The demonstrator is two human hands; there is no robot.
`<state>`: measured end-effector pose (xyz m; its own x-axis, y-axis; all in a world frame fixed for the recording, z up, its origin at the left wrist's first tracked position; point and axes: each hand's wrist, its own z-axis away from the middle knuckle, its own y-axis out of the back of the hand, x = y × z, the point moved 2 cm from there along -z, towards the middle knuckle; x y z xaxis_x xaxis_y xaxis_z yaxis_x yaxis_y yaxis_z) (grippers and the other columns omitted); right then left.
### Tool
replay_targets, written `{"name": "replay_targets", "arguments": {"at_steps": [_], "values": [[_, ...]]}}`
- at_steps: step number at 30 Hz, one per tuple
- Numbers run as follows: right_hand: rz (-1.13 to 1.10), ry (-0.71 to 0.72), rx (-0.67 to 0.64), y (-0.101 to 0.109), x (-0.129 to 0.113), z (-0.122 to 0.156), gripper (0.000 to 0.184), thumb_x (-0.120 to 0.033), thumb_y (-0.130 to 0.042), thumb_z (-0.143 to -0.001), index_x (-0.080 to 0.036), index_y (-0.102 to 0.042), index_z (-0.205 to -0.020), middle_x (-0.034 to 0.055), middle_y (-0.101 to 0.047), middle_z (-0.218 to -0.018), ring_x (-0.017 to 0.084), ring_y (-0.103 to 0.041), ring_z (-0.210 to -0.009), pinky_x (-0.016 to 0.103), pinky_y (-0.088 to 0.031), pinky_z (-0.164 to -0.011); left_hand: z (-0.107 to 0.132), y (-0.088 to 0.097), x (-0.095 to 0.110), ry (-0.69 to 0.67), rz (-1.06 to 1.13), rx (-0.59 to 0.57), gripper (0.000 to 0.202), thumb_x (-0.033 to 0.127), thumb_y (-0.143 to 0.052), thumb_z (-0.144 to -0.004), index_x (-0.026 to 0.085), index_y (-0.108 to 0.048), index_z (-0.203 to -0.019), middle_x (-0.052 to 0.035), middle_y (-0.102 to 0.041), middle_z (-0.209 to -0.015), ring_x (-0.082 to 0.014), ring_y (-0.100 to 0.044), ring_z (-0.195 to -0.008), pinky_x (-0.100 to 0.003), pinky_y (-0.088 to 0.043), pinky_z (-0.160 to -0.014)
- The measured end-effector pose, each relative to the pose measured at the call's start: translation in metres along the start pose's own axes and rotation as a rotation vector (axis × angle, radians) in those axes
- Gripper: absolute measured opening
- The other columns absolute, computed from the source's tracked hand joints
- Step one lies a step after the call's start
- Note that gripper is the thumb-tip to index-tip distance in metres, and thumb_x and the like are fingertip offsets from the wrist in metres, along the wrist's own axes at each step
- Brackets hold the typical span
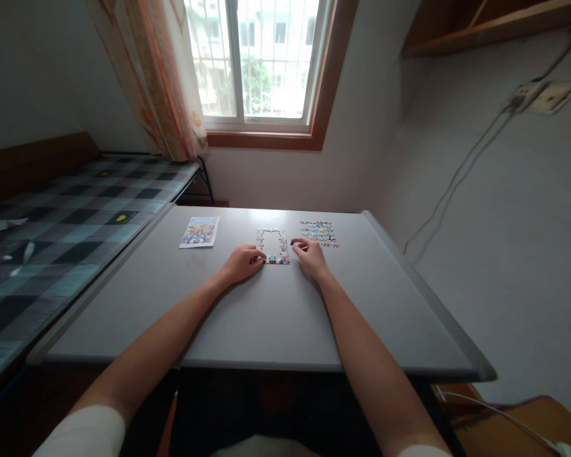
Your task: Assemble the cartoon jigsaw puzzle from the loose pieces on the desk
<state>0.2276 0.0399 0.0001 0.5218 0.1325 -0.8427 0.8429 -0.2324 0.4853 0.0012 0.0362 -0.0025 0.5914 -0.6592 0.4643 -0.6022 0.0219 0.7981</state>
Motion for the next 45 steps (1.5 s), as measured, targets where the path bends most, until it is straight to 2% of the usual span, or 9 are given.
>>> {"name": "replay_targets", "arguments": {"at_steps": [3, 10, 15, 20, 26, 31, 37, 41, 45], "values": [[-0.041, 0.024, -0.029, -0.008, -0.005, 0.004, 0.025, -0.024, -0.054, -0.074, -0.018, -0.070, -0.092, 0.0016, -0.066, -0.074, 0.013, -0.057, -0.061, 0.026, -0.048, -0.064, 0.000, 0.000, 0.003, -0.028, 0.013, -0.018, 0.023, 0.026, -0.054, -0.087, 0.018, -0.075, -0.091, -0.0027, -0.061, -0.072, -0.0111, -0.050, -0.062, -0.023, -0.038, -0.062], [-0.163, -0.040, 0.002, -0.011, 0.001, 0.003, 0.020, -0.028, -0.056, -0.072, -0.016, -0.066, -0.085, 0.0011, -0.065, -0.067, 0.015, -0.061, -0.064, 0.027, -0.049, -0.066, 0.000, 0.000, 0.005, -0.043, 0.018, -0.043, 0.025, 0.026, -0.052, -0.087, 0.018, -0.075, -0.093, -0.0028, -0.063, -0.073, -0.0107, -0.050, -0.061, -0.023, -0.039, -0.062], [-0.239, -0.034, 0.019, -0.012, 0.006, 0.000, 0.034, -0.030, -0.059, -0.072, -0.014, -0.065, -0.101, 0.0015, -0.066, -0.069, 0.015, -0.061, -0.066, 0.029, -0.050, -0.069, 0.000, 0.001, 0.006, -0.046, 0.030, -0.041, 0.025, 0.025, -0.052, -0.086, 0.018, -0.075, -0.093, -0.0029, -0.063, -0.073, -0.0104, -0.050, -0.060, -0.023, -0.039, -0.062], [-0.191, -0.018, -0.016, -0.013, 0.005, 0.000, 0.026, -0.029, -0.056, -0.073, -0.016, -0.068, -0.093, 0.0031, -0.067, -0.073, 0.015, -0.061, -0.066, 0.029, -0.050, -0.069, 0.000, 0.002, 0.008, -0.050, 0.031, -0.042, 0.024, 0.022, -0.053, -0.085, 0.018, -0.075, -0.092, -0.0025, -0.063, -0.072, -0.0102, -0.049, -0.059, -0.023, -0.038, -0.061], [-0.160, -0.025, 0.054, -0.012, 0.001, 0.003, 0.018, -0.032, -0.061, -0.069, -0.017, -0.060, -0.080, 0.0025, -0.065, -0.073, 0.015, -0.061, -0.064, 0.028, -0.051, -0.064, 0.000, 0.001, 0.007, -0.030, 0.030, -0.052, 0.024, 0.022, -0.053, -0.084, 0.018, -0.075, -0.094, -0.0030, -0.064, -0.074, -0.0105, -0.050, -0.060, -0.023, -0.039, -0.062], [-0.108, 0.020, 0.019, -0.013, -0.002, 0.006, 0.015, -0.033, -0.063, -0.070, -0.018, -0.059, -0.072, 0.0022, -0.065, -0.072, 0.014, -0.059, -0.062, 0.027, -0.049, -0.063, 0.000, 0.001, 0.006, -0.047, 0.031, -0.051, 0.024, 0.023, -0.053, -0.085, 0.017, -0.075, -0.094, -0.0026, -0.064, -0.073, -0.0101, -0.050, -0.060, -0.023, -0.039, -0.061], [-0.165, 0.042, 0.001, -0.015, -0.003, 0.007, 0.025, -0.029, -0.064, -0.070, -0.018, -0.067, -0.092, 0.0013, -0.065, -0.072, 0.013, -0.058, -0.060, 0.025, -0.049, -0.060, 0.000, 0.001, 0.007, -0.048, 0.029, -0.047, 0.024, 0.021, -0.053, -0.084, 0.017, -0.075, -0.092, -0.0022, -0.063, -0.073, -0.0097, -0.050, -0.058, -0.022, -0.038, -0.060], [-0.125, 0.054, -0.072, -0.018, -0.003, 0.008, 0.017, -0.030, -0.063, -0.072, -0.017, -0.070, -0.081, 0.0020, -0.067, -0.069, 0.014, -0.059, -0.061, 0.026, -0.048, -0.061, 0.000, 0.000, 0.006, -0.045, 0.021, -0.050, 0.024, 0.023, -0.053, -0.086, 0.018, -0.075, -0.093, -0.0021, -0.063, -0.073, -0.0099, -0.050, -0.059, -0.022, -0.038, -0.060], [-0.068, 0.081, -0.071, -0.019, -0.006, 0.010, 0.017, -0.029, -0.065, -0.072, -0.018, -0.072, -0.082, 0.0032, -0.070, -0.074, 0.015, -0.063, -0.067, 0.028, -0.050, -0.067, 0.000, 0.000, 0.006, -0.049, 0.016, -0.049, 0.024, 0.023, -0.053, -0.085, 0.018, -0.075, -0.094, -0.0021, -0.063, -0.073, -0.0099, -0.050, -0.059, -0.022, -0.038, -0.060]]}}
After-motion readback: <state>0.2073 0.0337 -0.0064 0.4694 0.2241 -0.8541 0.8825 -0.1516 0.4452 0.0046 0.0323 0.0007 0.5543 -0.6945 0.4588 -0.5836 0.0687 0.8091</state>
